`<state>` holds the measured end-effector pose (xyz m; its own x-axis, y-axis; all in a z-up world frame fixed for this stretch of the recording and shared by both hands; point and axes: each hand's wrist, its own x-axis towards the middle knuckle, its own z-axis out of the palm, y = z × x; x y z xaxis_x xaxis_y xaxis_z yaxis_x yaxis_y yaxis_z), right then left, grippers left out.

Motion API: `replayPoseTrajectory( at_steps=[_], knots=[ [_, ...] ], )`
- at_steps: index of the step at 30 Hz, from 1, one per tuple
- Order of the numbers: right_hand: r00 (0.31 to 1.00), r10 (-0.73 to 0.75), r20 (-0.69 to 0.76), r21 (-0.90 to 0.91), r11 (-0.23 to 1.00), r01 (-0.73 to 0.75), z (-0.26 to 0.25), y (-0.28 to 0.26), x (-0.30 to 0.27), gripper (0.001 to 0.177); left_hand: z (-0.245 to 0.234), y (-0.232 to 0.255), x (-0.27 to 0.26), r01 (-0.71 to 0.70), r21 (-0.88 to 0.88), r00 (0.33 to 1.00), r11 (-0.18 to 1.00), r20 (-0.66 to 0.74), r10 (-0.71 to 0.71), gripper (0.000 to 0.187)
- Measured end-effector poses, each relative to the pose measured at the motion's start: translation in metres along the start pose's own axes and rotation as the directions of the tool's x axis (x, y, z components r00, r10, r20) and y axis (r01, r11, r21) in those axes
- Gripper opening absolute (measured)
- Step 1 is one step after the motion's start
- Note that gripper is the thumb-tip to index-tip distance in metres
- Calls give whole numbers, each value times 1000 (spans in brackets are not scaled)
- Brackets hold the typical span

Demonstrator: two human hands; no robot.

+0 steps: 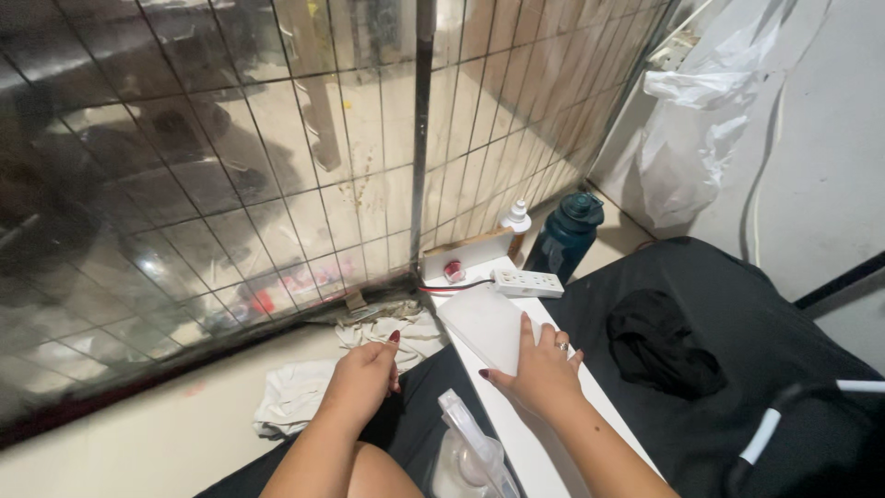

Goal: The person wipes a white surface with a cloth, then sprays a cleaning solution onto a white rectangular board and wipes it. They also wipe a clear plastic container with a cloth.

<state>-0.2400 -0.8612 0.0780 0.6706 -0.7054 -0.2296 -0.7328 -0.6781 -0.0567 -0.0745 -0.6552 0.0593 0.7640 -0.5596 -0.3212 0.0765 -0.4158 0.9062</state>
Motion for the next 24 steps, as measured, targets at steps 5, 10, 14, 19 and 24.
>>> replayPoseTrajectory(
  at_steps=[5, 10, 14, 19, 24],
  knots=[
    [998, 67, 21, 49, 996, -68, -25, -2, -10, 127, 0, -1, 0, 15, 5, 1000, 1000, -1, -15, 48],
    [987, -138, 85, 229, 967, 115, -54, -4, -4, 120, -10, -27, 14, -7, -101, 992, 995, -130, -6, 47],
    [955, -287, 76, 331, 911, 247, -56, -27, 14, 120, -14, -40, 23, 124, -290, 959, 949, -210, -189, 48],
    [953, -213, 216, 84, 976, 199, -43, -95, 17, 113, -19, -37, 15, 237, -302, 918, 923, -241, -314, 53],
    [954, -181, 240, -28, 981, 193, -22, -125, 21, 105, -17, -35, 14, 284, -217, 921, 934, -210, -329, 51]
  ],
)
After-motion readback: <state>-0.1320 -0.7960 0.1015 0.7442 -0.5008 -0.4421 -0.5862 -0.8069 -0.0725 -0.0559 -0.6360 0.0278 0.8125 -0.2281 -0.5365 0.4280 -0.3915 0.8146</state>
